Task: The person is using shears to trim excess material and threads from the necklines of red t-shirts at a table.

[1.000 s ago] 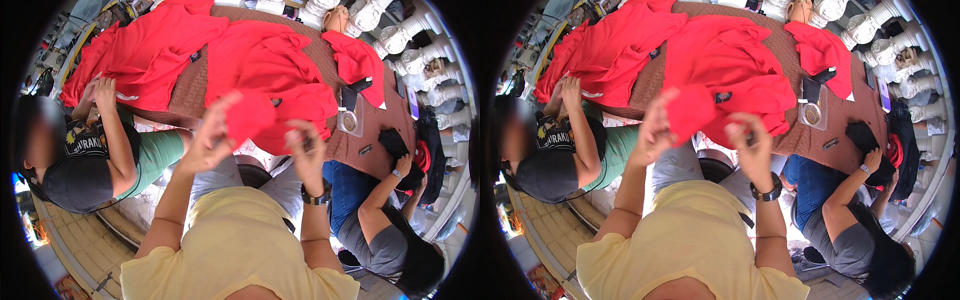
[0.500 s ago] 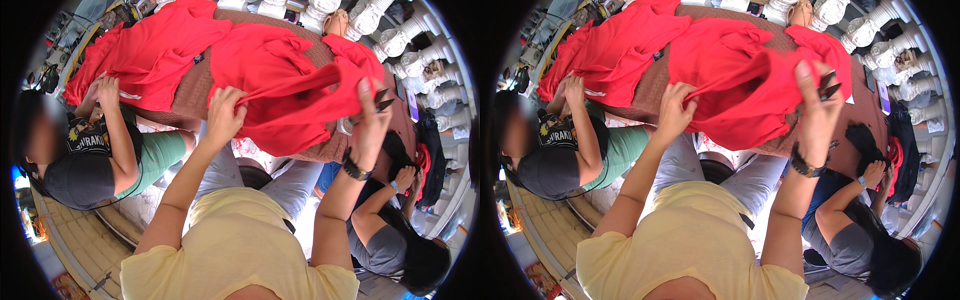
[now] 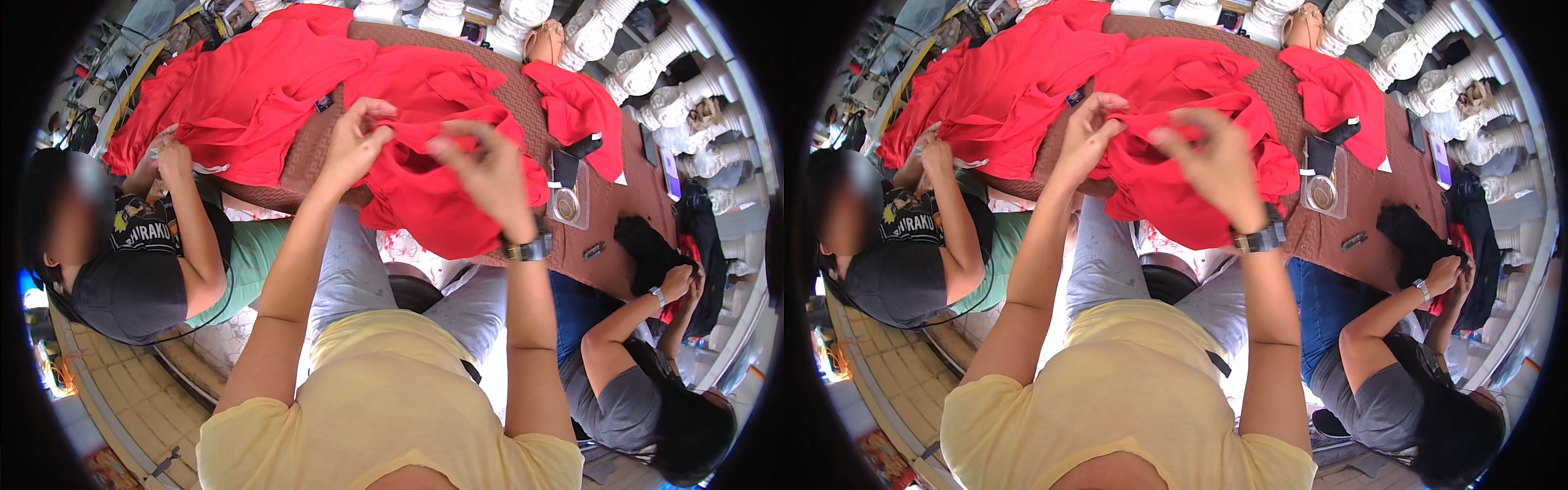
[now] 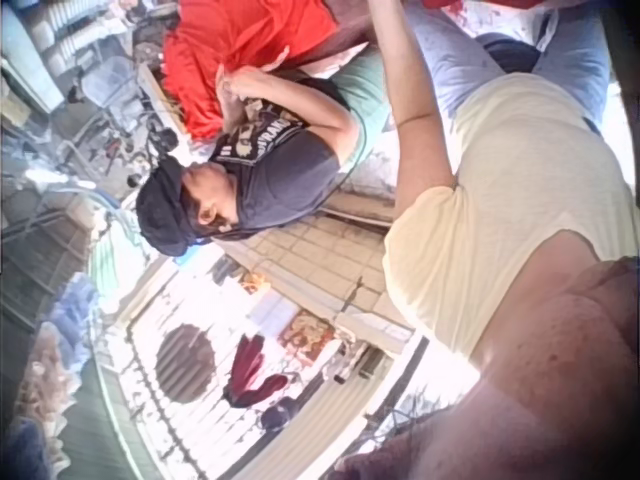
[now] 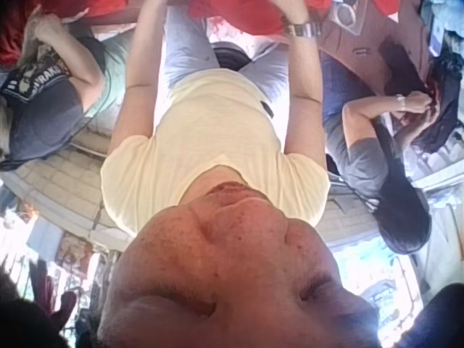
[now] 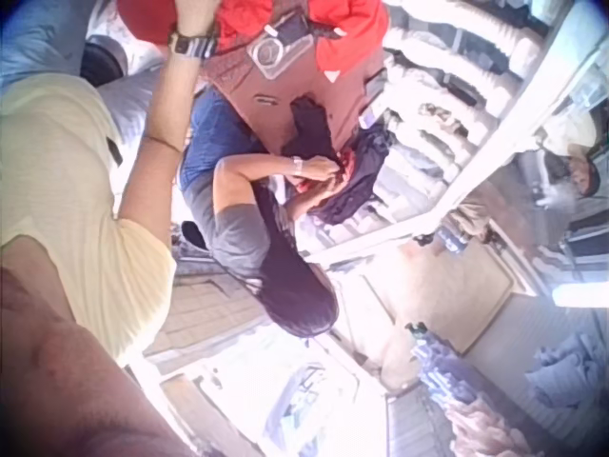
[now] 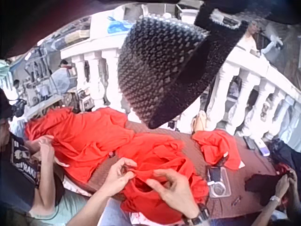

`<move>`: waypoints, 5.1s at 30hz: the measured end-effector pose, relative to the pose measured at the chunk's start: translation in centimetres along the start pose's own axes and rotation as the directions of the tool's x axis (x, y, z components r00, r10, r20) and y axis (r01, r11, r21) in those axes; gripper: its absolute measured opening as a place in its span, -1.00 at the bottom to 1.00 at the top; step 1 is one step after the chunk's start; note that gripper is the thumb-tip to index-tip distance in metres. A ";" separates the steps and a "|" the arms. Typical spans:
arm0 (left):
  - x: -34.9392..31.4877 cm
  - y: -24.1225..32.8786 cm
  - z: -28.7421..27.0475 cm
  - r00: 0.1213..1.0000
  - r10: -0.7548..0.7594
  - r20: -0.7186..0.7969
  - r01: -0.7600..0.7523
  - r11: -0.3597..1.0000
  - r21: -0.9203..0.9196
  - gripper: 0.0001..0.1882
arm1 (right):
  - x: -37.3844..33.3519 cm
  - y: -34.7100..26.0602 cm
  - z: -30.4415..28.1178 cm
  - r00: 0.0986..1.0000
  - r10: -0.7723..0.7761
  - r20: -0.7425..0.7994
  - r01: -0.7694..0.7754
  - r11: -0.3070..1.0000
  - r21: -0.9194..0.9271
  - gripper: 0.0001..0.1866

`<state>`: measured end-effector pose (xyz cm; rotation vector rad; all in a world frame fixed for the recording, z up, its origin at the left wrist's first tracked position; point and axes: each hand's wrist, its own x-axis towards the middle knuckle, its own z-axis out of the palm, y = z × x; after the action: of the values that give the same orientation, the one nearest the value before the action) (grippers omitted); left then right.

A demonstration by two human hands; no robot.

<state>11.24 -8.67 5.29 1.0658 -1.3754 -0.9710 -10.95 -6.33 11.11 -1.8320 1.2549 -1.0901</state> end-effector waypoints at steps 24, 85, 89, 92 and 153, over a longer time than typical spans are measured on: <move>-0.2 -1.2 3.7 0.907 0.331 0.260 -0.420 0.754 0.505 -0.76 | -1.1 7.9 1.6 0.932 0.097 -0.350 -0.051 0.989 0.139 -0.85; -5.8 0.3 6.6 0.992 -0.043 0.123 0.054 0.995 -0.089 -0.81 | -3.3 3.8 1.0 0.998 0.056 0.009 -0.056 0.984 0.168 -0.84; -5.9 -1.9 6.6 0.993 -0.063 0.105 0.092 0.948 -0.304 -0.86 | -3.4 3.7 1.2 0.995 0.094 -0.017 -0.090 0.983 0.160 -0.83; -5.9 -1.2 6.8 0.985 -0.129 0.116 0.166 0.901 -0.401 -0.89 | -3.4 4.1 1.1 0.992 0.121 -0.034 -0.115 0.982 0.148 -0.83; -9.6 0.3 6.1 0.984 -0.077 0.160 0.059 0.991 0.118 -0.75 | -7.7 4.4 3.8 0.923 0.294 -0.249 -0.242 0.945 0.221 -0.66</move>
<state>5.19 0.54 2.57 1.1443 -1.5525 -1.0604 -10.75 -0.25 3.58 -1.3509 1.4619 -1.2919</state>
